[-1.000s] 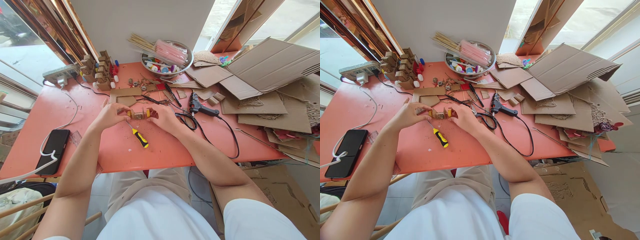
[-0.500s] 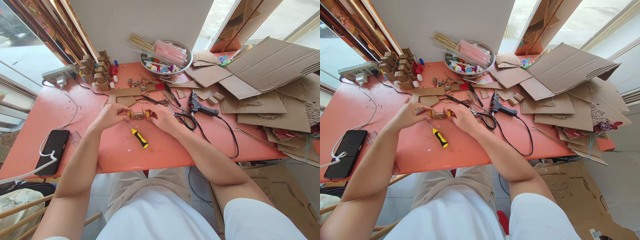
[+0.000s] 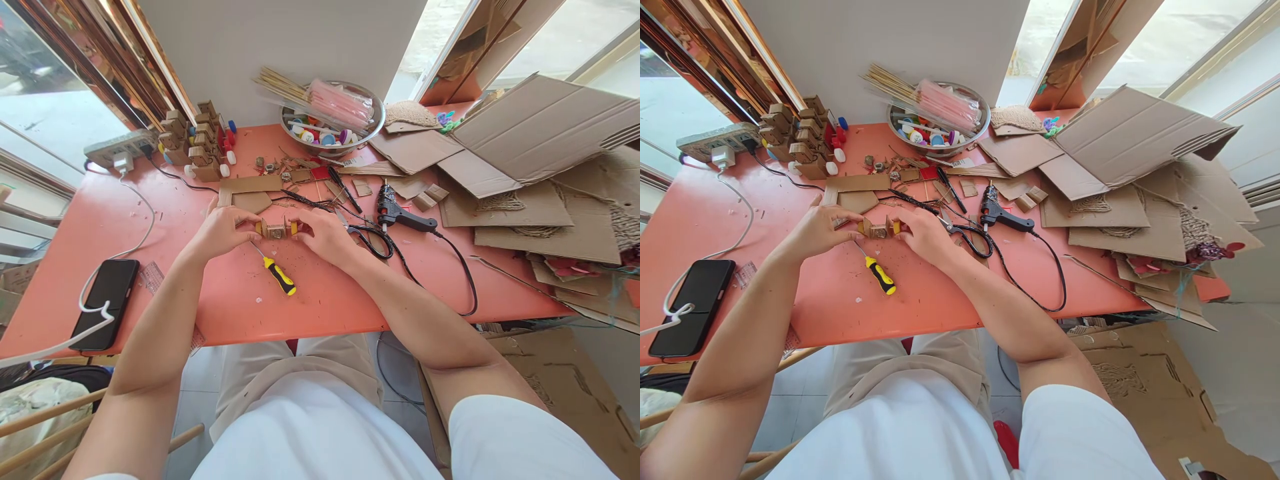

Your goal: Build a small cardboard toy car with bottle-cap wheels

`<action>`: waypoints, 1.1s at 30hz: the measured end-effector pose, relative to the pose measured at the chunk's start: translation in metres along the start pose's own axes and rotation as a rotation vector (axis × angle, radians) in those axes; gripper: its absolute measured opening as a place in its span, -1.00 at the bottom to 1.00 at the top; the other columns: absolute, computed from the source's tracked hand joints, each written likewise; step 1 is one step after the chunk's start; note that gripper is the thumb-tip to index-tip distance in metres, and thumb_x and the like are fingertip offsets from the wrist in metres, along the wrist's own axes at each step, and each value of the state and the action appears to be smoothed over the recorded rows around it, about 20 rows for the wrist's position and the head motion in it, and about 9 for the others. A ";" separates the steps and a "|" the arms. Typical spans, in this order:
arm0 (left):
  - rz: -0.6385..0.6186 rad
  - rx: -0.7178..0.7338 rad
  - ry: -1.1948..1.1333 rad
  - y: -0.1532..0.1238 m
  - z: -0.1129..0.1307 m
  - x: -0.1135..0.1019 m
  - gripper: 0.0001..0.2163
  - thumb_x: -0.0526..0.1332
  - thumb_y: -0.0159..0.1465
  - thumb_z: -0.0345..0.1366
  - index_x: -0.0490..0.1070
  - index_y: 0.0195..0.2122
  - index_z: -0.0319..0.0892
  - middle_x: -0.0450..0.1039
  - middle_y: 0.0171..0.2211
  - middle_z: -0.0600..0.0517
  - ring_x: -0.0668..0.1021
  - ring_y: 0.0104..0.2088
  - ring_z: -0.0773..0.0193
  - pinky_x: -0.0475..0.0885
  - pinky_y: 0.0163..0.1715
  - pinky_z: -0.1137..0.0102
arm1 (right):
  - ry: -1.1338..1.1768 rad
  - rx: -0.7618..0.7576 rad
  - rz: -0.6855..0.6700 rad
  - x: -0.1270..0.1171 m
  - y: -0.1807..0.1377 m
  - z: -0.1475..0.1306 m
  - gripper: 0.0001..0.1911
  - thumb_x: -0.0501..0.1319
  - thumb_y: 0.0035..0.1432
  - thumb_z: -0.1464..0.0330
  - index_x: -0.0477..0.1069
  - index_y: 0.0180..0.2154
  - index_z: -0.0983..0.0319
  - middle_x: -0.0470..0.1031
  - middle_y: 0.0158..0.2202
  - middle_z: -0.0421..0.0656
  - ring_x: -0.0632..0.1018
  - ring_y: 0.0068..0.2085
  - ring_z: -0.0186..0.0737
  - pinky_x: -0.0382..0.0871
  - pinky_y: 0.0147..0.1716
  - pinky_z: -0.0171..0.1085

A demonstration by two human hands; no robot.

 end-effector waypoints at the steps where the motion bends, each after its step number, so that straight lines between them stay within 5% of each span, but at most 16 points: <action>1: -0.004 0.002 0.006 0.000 0.001 0.000 -0.69 0.39 0.16 0.00 0.78 -0.12 0.11 0.80 -0.10 0.02 0.71 0.03 -0.16 0.41 0.37 -0.06 | 0.002 -0.003 -0.004 0.000 0.000 -0.001 -0.68 0.30 0.18 0.56 0.63 -0.09 0.12 0.69 -0.20 -0.15 0.62 -0.13 -0.03 0.44 -0.04 -0.17; 8: -0.004 -0.009 0.036 -0.002 0.004 -0.002 -0.70 0.37 0.16 -0.04 0.77 -0.12 0.11 0.79 -0.11 0.05 0.72 0.03 -0.15 0.27 0.46 -0.12 | 0.000 0.017 -0.015 -0.002 0.000 -0.002 -0.68 0.28 0.18 0.58 0.63 -0.10 0.13 0.69 -0.19 -0.15 0.62 -0.11 -0.03 0.43 -0.03 -0.17; 15: -0.008 0.003 0.005 -0.002 0.003 -0.001 -0.68 0.38 0.14 -0.04 0.76 -0.12 0.04 0.79 -0.08 0.00 0.71 0.04 -0.14 0.42 0.36 0.01 | -0.016 0.019 -0.012 -0.001 -0.001 -0.001 -0.70 0.28 0.20 0.56 0.63 -0.10 0.14 0.69 -0.20 -0.13 0.63 -0.10 -0.03 0.43 -0.03 -0.18; 21: -0.010 0.001 0.024 -0.002 0.004 0.000 -0.68 0.39 0.16 -0.08 0.75 -0.08 0.04 0.79 -0.04 0.00 0.70 0.08 -0.15 0.32 0.43 -0.10 | -0.010 -0.009 -0.004 0.000 -0.001 0.001 -0.68 0.29 0.21 0.56 0.64 -0.06 0.16 0.72 -0.17 -0.12 0.65 -0.07 -0.02 0.47 -0.01 -0.16; 33: -0.017 0.009 0.043 -0.004 0.002 -0.004 -0.73 0.36 0.17 -0.11 0.75 -0.13 0.05 0.78 -0.15 0.01 0.72 -0.01 -0.08 0.47 0.32 -0.04 | -0.028 0.032 -0.016 0.000 -0.003 0.005 -0.71 0.30 0.21 0.55 0.64 -0.08 0.18 0.72 -0.14 -0.08 0.64 -0.06 0.00 0.44 -0.02 -0.17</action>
Point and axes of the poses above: each hand's wrist, its own y-axis towards the middle knuckle, its own x-axis out of the palm, z = x × y, the point moved 6 cm from there along y, towards the middle knuckle
